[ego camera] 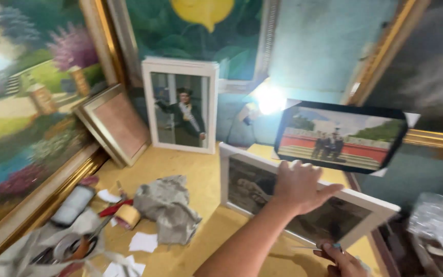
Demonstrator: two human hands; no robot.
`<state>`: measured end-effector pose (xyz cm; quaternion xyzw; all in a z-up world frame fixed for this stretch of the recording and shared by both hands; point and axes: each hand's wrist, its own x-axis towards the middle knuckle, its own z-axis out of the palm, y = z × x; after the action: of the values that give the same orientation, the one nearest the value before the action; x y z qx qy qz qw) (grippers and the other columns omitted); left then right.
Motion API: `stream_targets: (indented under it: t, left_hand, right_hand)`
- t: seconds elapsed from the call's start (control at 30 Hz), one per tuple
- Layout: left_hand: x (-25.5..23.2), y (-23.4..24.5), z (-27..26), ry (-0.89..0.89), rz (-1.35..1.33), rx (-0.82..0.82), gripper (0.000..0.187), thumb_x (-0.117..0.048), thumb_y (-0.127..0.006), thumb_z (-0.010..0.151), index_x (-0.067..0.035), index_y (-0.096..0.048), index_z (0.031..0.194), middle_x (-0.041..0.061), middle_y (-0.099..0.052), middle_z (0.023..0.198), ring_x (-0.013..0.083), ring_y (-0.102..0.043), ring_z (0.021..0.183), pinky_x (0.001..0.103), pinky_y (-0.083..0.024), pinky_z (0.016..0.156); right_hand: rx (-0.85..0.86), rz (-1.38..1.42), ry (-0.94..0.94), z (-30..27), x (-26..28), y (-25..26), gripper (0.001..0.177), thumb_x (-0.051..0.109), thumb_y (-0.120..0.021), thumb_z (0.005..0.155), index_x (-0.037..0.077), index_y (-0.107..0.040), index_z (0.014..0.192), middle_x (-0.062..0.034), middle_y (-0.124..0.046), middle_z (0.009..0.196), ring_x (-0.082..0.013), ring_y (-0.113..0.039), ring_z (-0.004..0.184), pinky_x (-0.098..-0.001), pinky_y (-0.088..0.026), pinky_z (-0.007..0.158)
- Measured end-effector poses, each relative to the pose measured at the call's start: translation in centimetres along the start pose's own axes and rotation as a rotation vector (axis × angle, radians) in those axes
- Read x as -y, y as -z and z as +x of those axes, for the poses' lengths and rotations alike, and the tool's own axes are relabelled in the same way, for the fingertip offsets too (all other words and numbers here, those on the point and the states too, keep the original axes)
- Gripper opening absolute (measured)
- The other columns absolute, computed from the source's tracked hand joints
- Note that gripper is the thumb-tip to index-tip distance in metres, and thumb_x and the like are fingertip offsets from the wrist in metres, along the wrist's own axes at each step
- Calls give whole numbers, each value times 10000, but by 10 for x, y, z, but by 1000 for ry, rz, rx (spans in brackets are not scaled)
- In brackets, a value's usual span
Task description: Cleaning the glass and preparing a picture frame for final assembly in a workshop.
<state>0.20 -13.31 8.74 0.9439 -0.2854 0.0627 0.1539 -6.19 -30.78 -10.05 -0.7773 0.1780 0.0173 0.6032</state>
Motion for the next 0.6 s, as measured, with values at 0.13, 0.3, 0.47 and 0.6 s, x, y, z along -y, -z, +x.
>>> stream_targets:
  t: [0.13,0.3,0.47,0.6]
  left_hand:
    - [-6,3,0,41,10,-14,741,-621,-125,816,-96,-568,1095,125,-556,1129,328,-425,1139,525,-258,930]
    - [-22,7,12,134,55,124,683,-605,-104,847,-131,-587,938,81,-545,1108,286,-365,1208,487,-217,971]
    - [-55,0,30,40,-10,250,702,-642,-153,813,-170,-562,1132,111,-595,1009,297,-473,1027,415,-325,878]
    - [-69,-17,49,-37,-200,374,709,-681,-41,727,-179,-502,921,32,-461,574,144,-412,497,273,-306,481]
  right_hand:
    - [-191,357,87,-11,-24,50,107,83,-678,752,-22,-661,754,-76,-322,384,-124,-262,321,-249,-153,318]
    - [-238,709,-54,-60,23,67,453,76,-534,784,116,-486,1232,-32,-198,469,-122,-190,340,-276,-134,358]
    - [-345,766,-22,-65,40,66,393,68,-571,768,42,-530,1158,-38,-163,520,-125,-167,400,-263,-145,413]
    - [-341,468,9,-40,39,66,156,128,-614,821,30,-509,883,-67,-263,670,-165,-232,547,-296,-213,511]
